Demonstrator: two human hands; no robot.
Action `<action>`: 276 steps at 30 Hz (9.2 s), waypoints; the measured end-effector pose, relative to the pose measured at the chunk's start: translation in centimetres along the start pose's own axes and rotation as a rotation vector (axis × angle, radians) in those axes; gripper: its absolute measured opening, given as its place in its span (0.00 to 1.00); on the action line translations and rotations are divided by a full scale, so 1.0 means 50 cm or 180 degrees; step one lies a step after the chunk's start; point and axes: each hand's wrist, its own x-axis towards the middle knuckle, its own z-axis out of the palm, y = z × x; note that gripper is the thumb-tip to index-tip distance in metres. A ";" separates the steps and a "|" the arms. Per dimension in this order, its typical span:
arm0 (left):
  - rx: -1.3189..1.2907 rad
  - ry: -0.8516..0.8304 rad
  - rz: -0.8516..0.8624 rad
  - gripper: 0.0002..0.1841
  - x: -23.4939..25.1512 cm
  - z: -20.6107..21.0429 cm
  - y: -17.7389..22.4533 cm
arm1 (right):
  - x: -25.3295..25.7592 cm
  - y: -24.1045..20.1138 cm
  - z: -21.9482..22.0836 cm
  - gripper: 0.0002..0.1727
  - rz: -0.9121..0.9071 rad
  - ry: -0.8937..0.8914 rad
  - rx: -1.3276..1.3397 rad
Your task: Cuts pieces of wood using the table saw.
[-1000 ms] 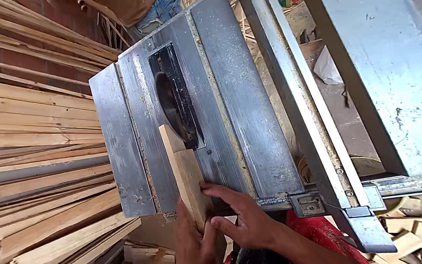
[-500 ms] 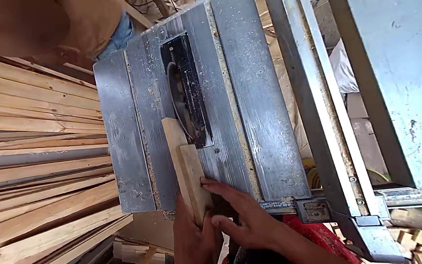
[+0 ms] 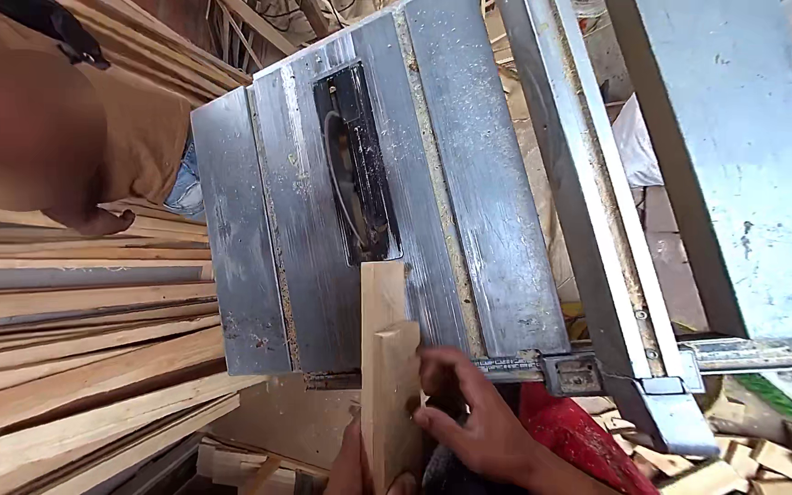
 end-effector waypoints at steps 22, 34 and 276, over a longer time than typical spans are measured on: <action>0.1764 0.0572 -0.0152 0.34 0.157 0.043 -0.042 | 0.161 -0.116 0.069 0.58 0.1517 0.0257 -0.2382; 0.1753 0.0848 -0.0033 0.38 0.179 0.032 -0.032 | 0.240 -0.093 0.067 0.60 0.1567 -0.0147 -0.2702; 0.1444 0.0260 -0.0325 0.11 0.465 -0.356 0.587 | 0.485 -0.281 0.135 0.16 0.0826 -0.0090 0.6033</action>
